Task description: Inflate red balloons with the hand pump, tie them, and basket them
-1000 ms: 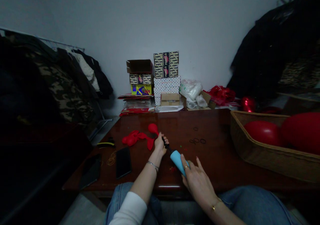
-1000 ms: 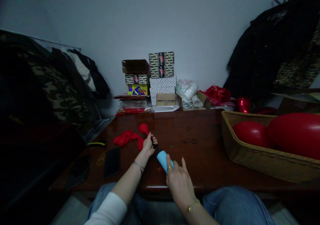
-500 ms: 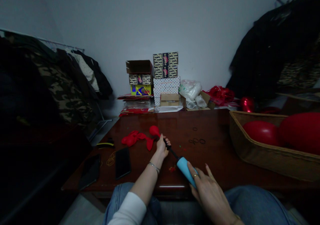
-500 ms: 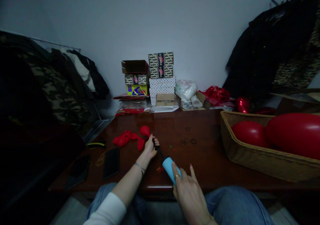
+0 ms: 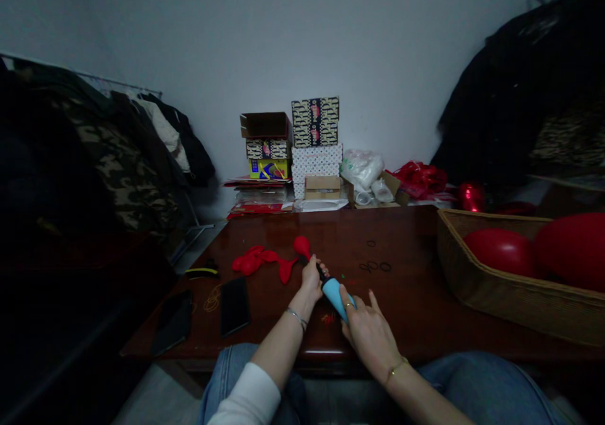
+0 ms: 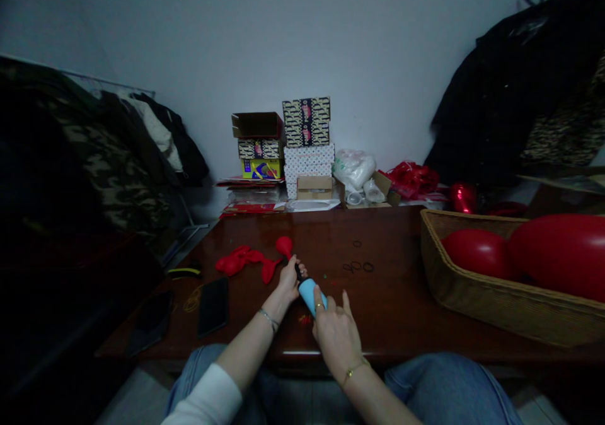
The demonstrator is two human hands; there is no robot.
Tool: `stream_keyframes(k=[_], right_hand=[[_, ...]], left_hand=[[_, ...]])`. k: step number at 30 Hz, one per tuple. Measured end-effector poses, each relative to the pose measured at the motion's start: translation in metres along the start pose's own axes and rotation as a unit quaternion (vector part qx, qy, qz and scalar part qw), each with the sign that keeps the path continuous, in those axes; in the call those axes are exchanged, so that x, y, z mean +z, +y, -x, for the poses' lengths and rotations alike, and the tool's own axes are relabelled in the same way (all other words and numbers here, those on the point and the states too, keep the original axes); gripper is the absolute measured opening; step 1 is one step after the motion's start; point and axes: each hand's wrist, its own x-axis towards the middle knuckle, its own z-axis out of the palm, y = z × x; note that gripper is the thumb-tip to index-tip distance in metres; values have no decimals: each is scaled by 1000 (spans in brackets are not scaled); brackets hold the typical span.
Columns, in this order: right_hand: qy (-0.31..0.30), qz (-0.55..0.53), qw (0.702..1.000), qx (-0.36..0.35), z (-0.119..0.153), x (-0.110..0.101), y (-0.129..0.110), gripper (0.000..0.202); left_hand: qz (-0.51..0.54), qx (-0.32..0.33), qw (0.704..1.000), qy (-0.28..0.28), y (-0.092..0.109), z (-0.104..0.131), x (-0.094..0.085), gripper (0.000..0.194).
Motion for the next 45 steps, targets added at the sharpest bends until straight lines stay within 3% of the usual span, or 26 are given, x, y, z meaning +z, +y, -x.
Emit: stream_keyframes(k=[8,16,27,36,40,45], right_hand=[[53,-12,998,-32,34,11,15,62],[75,-16,995,-64,63,10,35,64],[-8,-18,1000,-24,28,-6,19,57],[-2,1,1000,-13,-10,-7,-1,58],[17,-3,1000,-18,-1,-1,-2,58],[46,-31,997,-44,33,8,16,61]], left_hand=[[15,38,999,9,18,-5,-5,28],[36,23,999,10,25,-9,-8,30],[3,7,1000,-7,3,-2,-2,29],[-18,20,1000,-8,2,-5,-5,28],[-16,32,999,-9,10,-5,-7,30],[-11,51,999,-6,21,-5,-7,31]])
